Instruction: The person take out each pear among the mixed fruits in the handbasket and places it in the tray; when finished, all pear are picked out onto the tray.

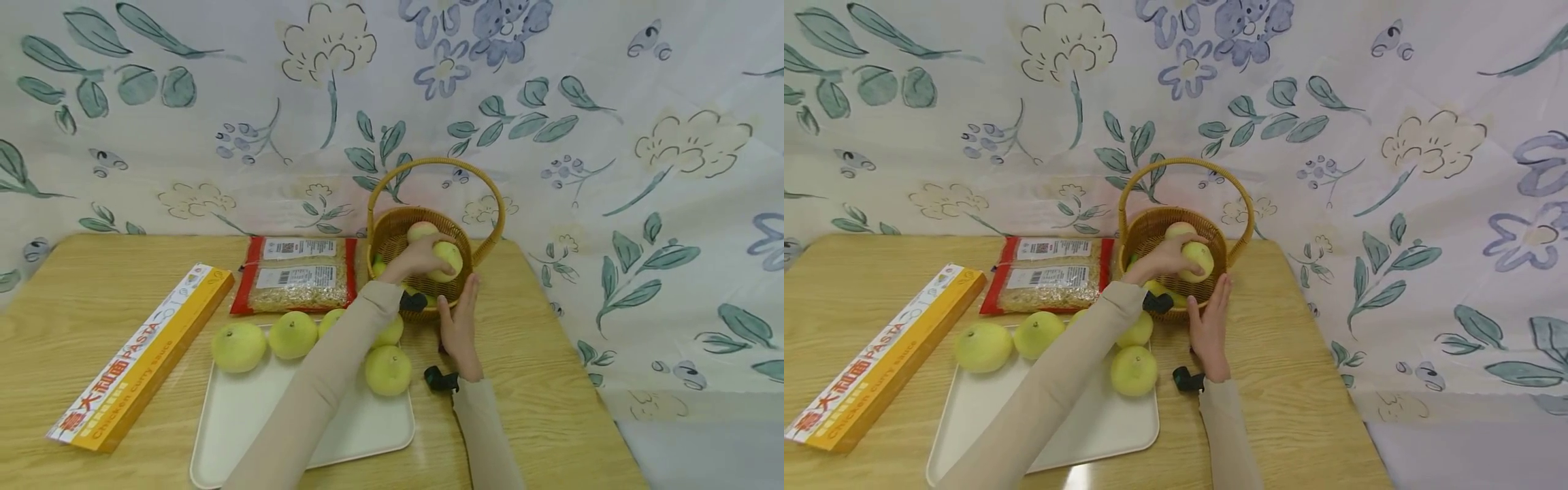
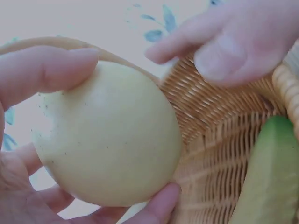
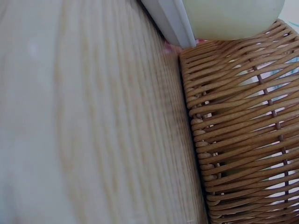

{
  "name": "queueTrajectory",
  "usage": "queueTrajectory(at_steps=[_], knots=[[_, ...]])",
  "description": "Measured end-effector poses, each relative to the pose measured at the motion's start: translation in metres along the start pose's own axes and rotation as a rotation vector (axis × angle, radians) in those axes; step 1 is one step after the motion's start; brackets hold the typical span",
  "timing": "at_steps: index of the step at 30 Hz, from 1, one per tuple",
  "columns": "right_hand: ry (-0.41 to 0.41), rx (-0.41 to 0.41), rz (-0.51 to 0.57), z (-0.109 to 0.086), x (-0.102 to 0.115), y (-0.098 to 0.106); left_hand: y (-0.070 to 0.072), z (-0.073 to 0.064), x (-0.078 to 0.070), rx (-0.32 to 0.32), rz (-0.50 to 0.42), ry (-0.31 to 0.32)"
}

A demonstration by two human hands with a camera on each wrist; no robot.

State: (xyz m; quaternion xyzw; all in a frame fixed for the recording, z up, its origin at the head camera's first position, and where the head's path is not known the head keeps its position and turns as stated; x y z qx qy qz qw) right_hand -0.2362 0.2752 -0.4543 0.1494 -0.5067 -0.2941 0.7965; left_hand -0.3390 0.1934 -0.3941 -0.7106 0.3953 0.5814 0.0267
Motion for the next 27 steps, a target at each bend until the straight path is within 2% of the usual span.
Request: queueTrajectory(at_steps=[8,15,17,21,27], knots=[[-0.025,0.007,-0.028,0.0,-0.001,-0.001,0.028,-0.038,0.004,-0.137,-0.012,-0.066],[0.018,0.003,-0.068,0.002,0.005,0.005,0.052,-0.09,0.024,-0.199,-0.079,-0.066],[0.019,0.004,-0.072,0.002,0.006,0.006,0.056,-0.106,0.03,-0.208,-0.092,-0.083],[0.021,0.007,-0.076,0.001,0.009,0.005,0.059,-0.136,0.041,-0.21,-0.109,-0.108],[0.059,-0.006,-0.111,0.001,0.017,0.004,0.051,-0.174,0.054,-0.187,-0.081,-0.147]])
Point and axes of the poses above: each hand's wrist, its own z-axis towards the middle knuckle, its own y-axis out of the back of the hand, x = y × z, the point moved 9 cm from there along z, towards the middle knuckle, and after that the axes turned 12 degrees about y, right-handed, at the moved point
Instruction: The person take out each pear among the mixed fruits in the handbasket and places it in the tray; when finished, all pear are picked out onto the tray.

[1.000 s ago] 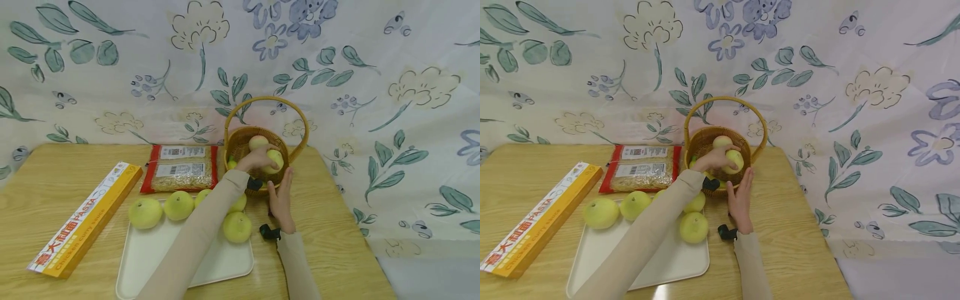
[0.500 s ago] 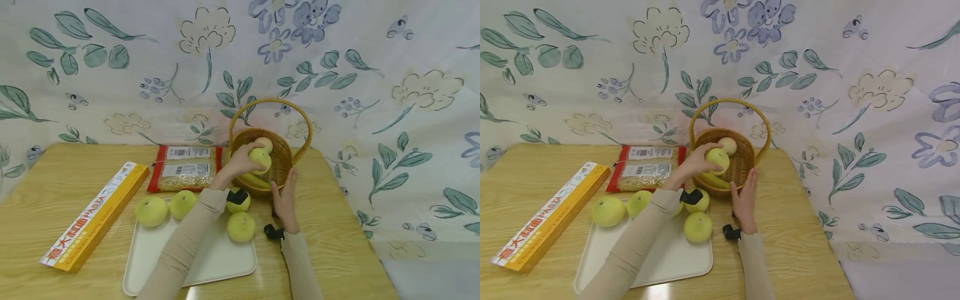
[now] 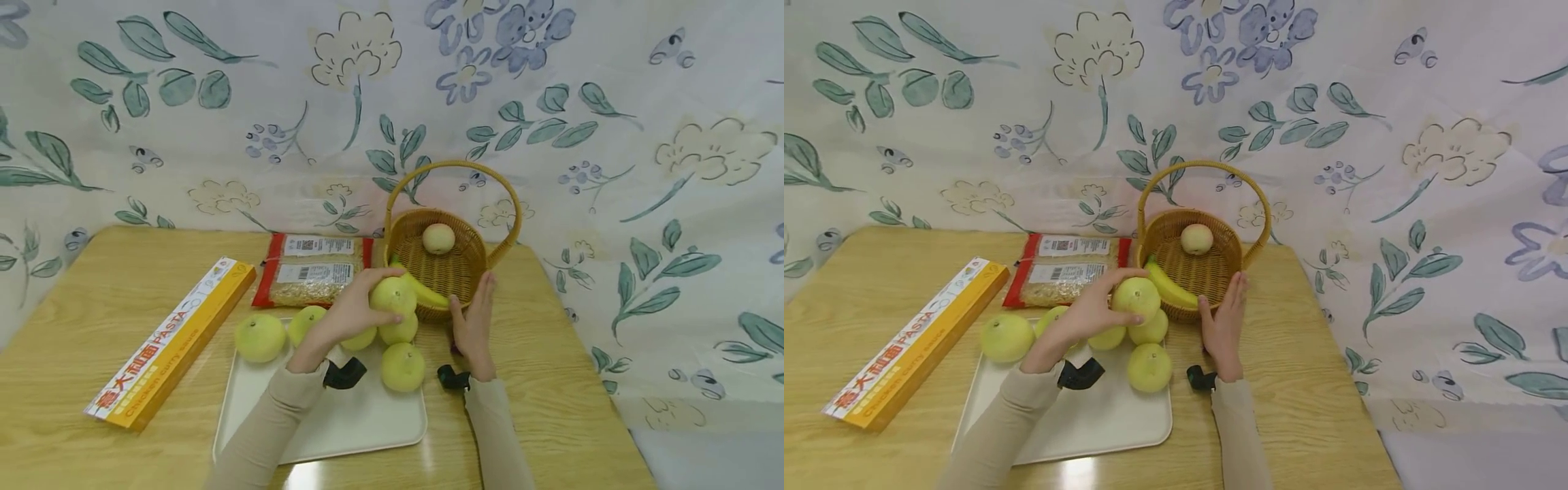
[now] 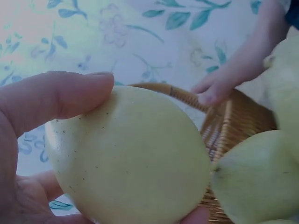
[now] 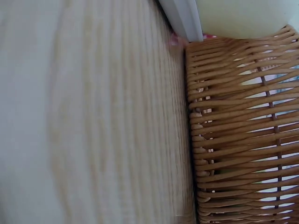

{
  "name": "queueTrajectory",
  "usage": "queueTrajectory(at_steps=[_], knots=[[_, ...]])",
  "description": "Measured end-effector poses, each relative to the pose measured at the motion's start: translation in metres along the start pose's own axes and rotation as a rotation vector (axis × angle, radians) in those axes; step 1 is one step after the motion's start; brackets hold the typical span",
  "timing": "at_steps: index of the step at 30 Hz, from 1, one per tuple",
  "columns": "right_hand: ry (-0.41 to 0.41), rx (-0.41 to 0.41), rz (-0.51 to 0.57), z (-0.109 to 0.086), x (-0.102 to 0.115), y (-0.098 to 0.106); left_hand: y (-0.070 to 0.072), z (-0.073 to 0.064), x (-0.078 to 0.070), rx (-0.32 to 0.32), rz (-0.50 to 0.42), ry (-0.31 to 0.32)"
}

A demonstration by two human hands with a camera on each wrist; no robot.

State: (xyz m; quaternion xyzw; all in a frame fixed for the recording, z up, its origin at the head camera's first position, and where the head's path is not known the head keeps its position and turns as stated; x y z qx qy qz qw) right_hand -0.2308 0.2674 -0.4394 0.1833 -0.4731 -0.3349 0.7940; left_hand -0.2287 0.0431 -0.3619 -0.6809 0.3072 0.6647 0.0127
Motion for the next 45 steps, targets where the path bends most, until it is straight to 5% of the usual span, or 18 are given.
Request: queueTrajectory(at_steps=[14,22,32,45], knots=[[-0.058,0.028,0.034,-0.005,-0.006,-0.009,-0.003,-0.062,0.033,-0.047,0.055,0.005],[-0.063,0.04,0.057,-0.006,-0.006,-0.012,-0.003,-0.086,0.05,-0.063,0.074,0.04],[-0.103,0.083,0.091,-0.005,-0.007,-0.008,-0.009,-0.087,0.08,-0.083,0.087,0.108],[-0.12,0.098,0.103,-0.006,-0.009,-0.01,-0.024,-0.083,0.082,-0.146,0.126,0.11]])
Point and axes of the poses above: each hand's wrist, its own z-axis towards the middle knuckle, its own y-axis out of the back of the hand, x = y × z, the point moved 9 cm from there along z, towards the middle knuckle, and after that the axes turned 12 degrees about y, right-handed, at the moved point
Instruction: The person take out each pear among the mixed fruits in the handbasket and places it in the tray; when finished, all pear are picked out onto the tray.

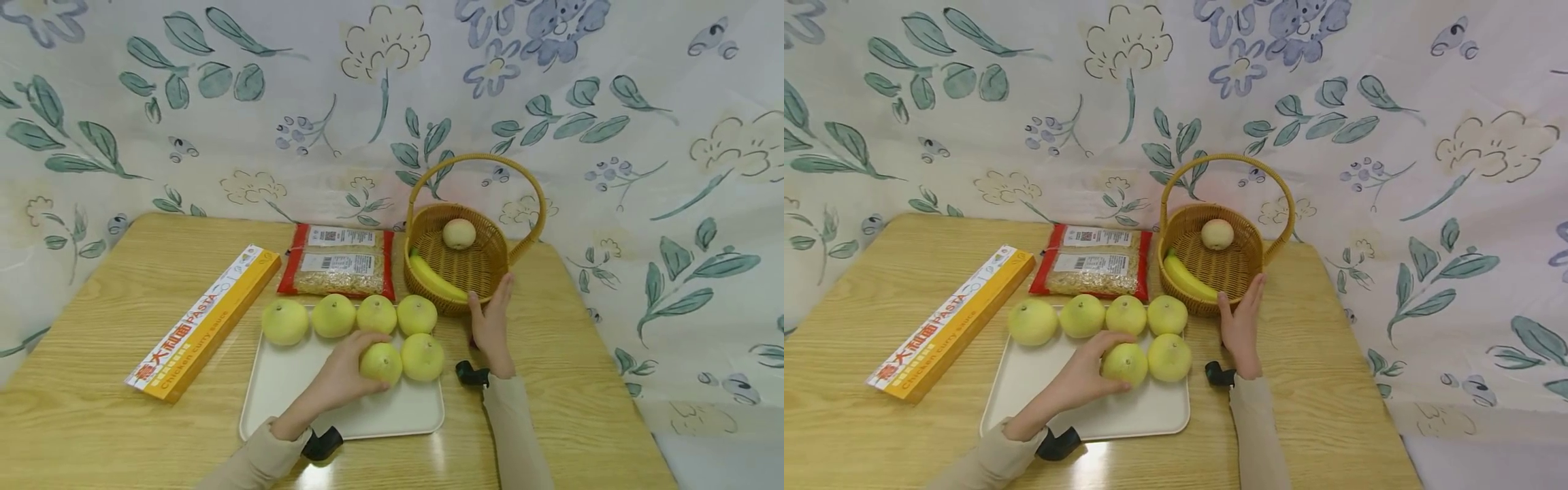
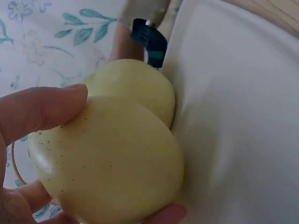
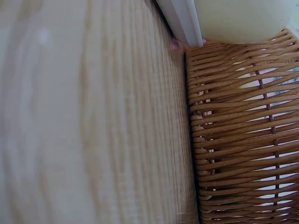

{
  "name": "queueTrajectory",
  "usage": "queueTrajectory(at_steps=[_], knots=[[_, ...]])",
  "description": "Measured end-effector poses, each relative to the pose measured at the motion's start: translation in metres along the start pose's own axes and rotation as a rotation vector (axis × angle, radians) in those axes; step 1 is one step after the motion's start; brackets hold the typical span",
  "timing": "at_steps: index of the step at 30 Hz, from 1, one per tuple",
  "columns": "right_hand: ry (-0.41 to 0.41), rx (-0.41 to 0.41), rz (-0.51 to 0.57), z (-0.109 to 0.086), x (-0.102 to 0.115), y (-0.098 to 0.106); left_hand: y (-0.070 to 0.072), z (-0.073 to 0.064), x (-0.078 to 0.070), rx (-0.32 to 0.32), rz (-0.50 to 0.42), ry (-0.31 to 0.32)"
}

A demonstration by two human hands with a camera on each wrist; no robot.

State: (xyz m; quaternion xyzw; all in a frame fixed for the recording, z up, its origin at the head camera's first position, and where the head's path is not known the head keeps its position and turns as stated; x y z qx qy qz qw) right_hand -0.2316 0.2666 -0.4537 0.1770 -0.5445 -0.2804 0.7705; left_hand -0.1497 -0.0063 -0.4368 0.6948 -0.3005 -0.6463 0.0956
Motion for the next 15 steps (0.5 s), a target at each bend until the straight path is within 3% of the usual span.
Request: queueTrajectory(at_steps=[5,15], knots=[[0.0,0.005,-0.001,-0.0008,-0.0022,-0.0002,-0.0023,0.0007,0.0025,-0.025,0.04,0.001],[0.002,-0.011,-0.018,-0.0005,-0.0019,0.0011,-0.0022,0.004,0.004,0.024,0.125,-0.02]])
Point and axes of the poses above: each hand's wrist, its own z-axis towards the middle knuckle, its own y-axis out of the back of the hand, x = y × z, the point moved 9 cm from there along z, towards the middle knuckle, and after that the axes turned 12 degrees about y, right-handed, at the moved point
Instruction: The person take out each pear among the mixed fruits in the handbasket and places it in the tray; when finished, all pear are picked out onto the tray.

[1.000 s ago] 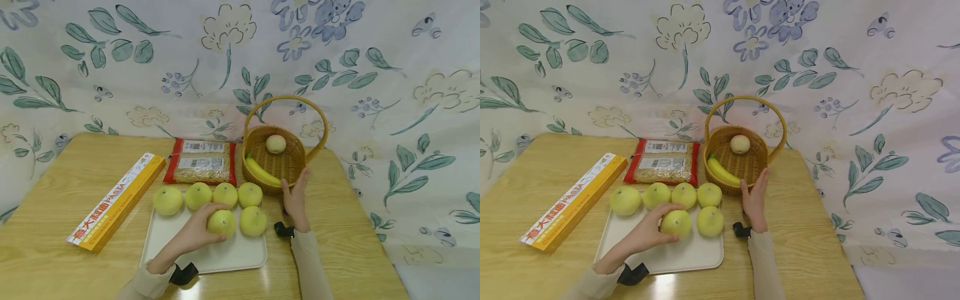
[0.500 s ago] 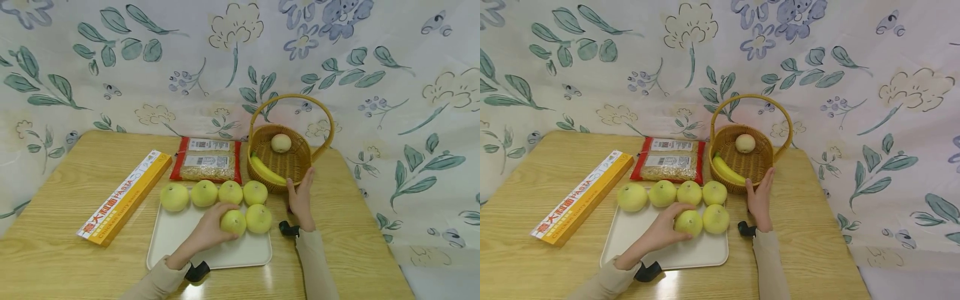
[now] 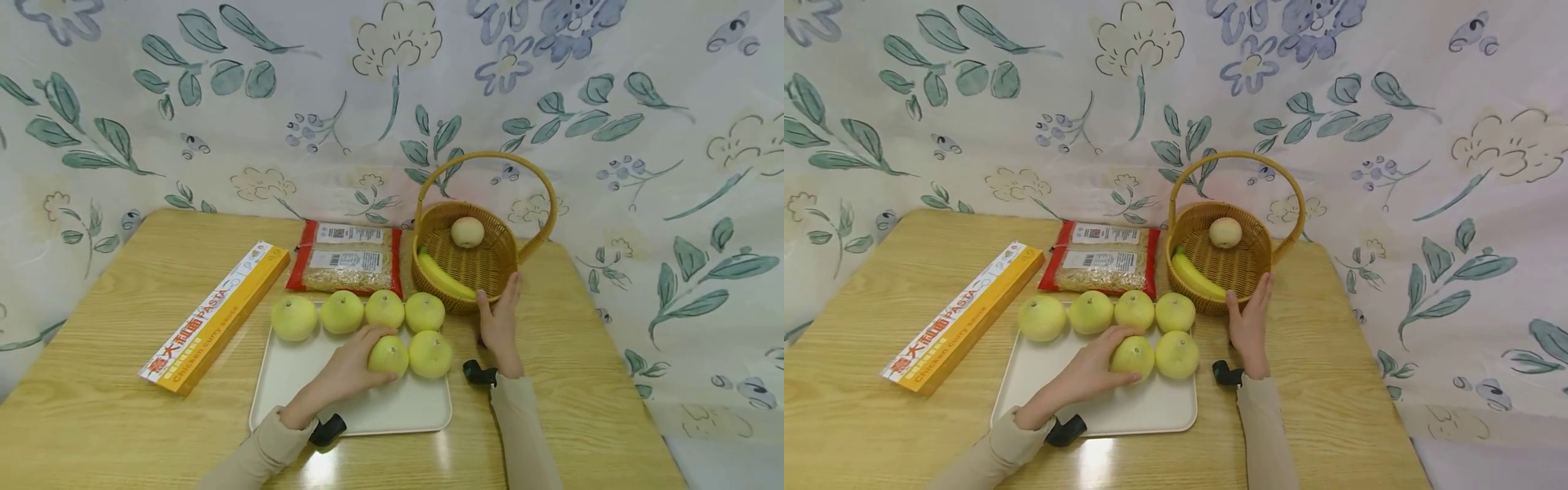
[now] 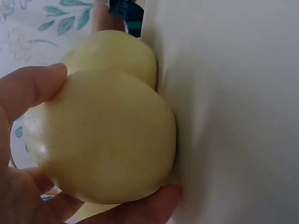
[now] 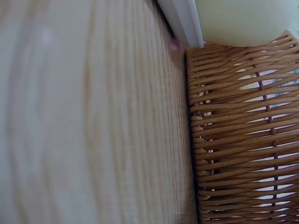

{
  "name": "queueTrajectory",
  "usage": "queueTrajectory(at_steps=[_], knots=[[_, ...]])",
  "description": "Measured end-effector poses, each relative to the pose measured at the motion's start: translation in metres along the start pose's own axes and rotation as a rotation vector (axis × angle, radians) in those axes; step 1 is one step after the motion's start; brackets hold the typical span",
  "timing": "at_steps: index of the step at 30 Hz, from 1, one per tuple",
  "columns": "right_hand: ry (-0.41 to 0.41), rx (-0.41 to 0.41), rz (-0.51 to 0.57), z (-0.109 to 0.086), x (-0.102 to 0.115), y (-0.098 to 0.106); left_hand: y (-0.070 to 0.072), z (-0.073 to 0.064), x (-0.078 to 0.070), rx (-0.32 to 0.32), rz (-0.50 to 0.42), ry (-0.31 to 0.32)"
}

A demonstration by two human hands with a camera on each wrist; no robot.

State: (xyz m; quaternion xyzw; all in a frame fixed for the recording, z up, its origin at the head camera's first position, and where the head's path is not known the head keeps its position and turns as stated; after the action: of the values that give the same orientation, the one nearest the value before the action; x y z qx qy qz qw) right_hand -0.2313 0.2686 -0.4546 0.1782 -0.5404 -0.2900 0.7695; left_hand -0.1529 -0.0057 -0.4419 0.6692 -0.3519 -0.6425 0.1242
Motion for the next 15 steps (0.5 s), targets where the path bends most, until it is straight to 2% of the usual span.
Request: queueTrajectory(at_steps=[7,15], knots=[[0.002,-0.023,-0.198,-0.004,0.003,0.011,-0.005,0.003,0.002,0.032,0.047,0.006],[0.016,-0.03,-0.24,-0.008,0.003,0.016,-0.009,-0.001,0.001,0.043,0.078,0.026]])
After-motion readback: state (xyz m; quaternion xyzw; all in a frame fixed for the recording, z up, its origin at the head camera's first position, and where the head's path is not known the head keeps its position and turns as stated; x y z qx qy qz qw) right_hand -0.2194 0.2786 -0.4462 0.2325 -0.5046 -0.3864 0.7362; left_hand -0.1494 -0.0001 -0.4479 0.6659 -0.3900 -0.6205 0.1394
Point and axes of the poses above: each hand's wrist, its own z-axis towards the middle knuckle, its own y-axis out of the back of the hand, x = y × z, the point moved 9 cm from there along z, towards the middle knuckle, and after that the axes turned 12 degrees about y, right-handed, at the moved point
